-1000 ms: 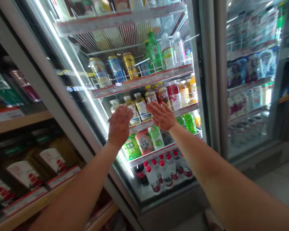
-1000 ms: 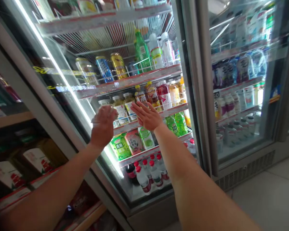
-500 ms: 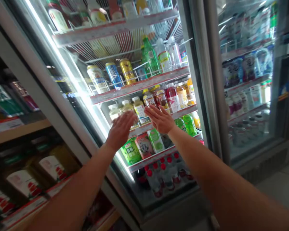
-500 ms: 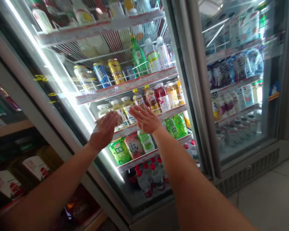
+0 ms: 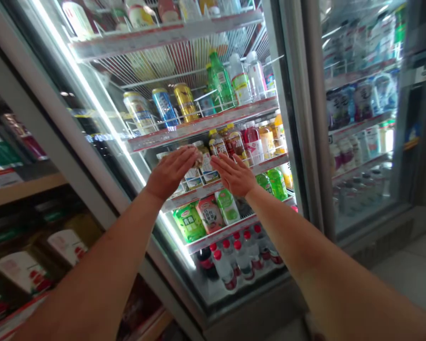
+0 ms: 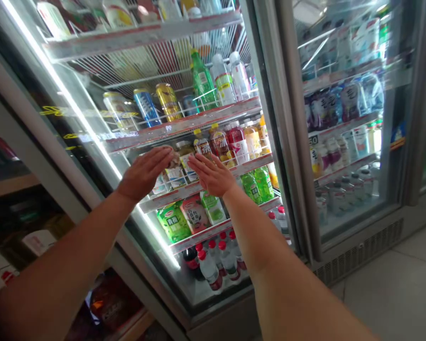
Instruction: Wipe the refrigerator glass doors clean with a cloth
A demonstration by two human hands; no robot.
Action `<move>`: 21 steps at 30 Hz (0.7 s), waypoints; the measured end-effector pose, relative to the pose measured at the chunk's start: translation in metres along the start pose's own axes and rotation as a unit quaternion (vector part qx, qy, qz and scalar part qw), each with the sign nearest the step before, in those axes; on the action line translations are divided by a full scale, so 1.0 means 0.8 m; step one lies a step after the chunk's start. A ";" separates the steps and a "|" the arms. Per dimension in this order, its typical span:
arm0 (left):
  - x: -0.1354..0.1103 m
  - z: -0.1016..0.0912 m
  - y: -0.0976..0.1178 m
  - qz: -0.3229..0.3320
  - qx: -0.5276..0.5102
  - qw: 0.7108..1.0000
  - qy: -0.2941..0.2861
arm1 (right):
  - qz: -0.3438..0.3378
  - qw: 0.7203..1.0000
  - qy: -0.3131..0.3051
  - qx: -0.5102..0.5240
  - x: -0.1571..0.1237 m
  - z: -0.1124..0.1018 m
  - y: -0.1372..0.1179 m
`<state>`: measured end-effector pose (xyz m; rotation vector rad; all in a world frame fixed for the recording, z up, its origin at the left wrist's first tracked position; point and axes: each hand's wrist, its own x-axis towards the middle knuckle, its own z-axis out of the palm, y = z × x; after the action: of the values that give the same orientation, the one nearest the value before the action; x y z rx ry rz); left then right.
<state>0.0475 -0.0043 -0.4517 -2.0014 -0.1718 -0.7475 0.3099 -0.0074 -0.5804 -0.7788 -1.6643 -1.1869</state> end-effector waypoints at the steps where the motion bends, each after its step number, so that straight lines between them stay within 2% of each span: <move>1: 0.004 -0.004 -0.007 -0.008 0.000 1.000 0.000 | 0.001 1.000 -0.001 -0.002 0.000 0.000 0.000; 3: 0.010 -0.008 -0.018 -0.056 0.021 0.998 0.032 | 0.003 1.000 -0.006 -0.004 -0.001 0.001 0.001; 5: 0.011 -0.007 -0.017 -0.089 0.046 0.992 0.072 | 0.006 1.000 -0.017 0.000 -0.001 0.001 0.001; 7: 0.005 -0.004 -0.004 -0.057 0.049 0.995 0.069 | 0.010 0.999 -0.033 0.007 -0.002 0.001 0.001; 9: -0.004 -0.004 0.009 0.022 0.029 0.999 0.019 | 0.017 0.999 -0.047 0.015 -0.002 0.001 0.001; 11: -0.009 -0.010 0.008 0.080 0.013 0.996 -0.030 | 0.018 0.998 -0.050 0.016 -0.002 0.000 0.001; 12: -0.008 -0.015 0.002 0.078 0.016 0.996 -0.035 | 0.016 0.999 -0.046 0.012 -0.002 0.000 0.001; 13: -0.006 -0.020 -0.007 0.053 0.027 0.998 -0.025 | 0.012 0.999 -0.038 0.007 -0.002 0.000 0.001; 15: 0.000 -0.026 -0.024 -0.041 0.064 0.997 0.028 | 0.006 1.000 -0.020 -0.005 -0.001 0.000 0.001; 17: 0.002 -0.023 -0.027 -0.112 0.088 0.987 0.078 | 0.005 1.000 -0.013 -0.008 -0.001 0.001 0.001; 19: -0.003 -0.015 -0.014 -0.086 0.083 0.990 0.070 | 0.009 1.000 -0.024 -0.002 -0.001 0.001 0.000; 21: -0.012 -0.010 0.004 0.015 0.058 0.998 0.004 | 0.008 1.000 -0.027 -0.002 -0.001 0.001 0.000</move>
<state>0.0374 -0.0107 -0.4565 -1.8873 -0.1766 -0.7110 0.3103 -0.0066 -0.5811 -0.8321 -1.6969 -1.1688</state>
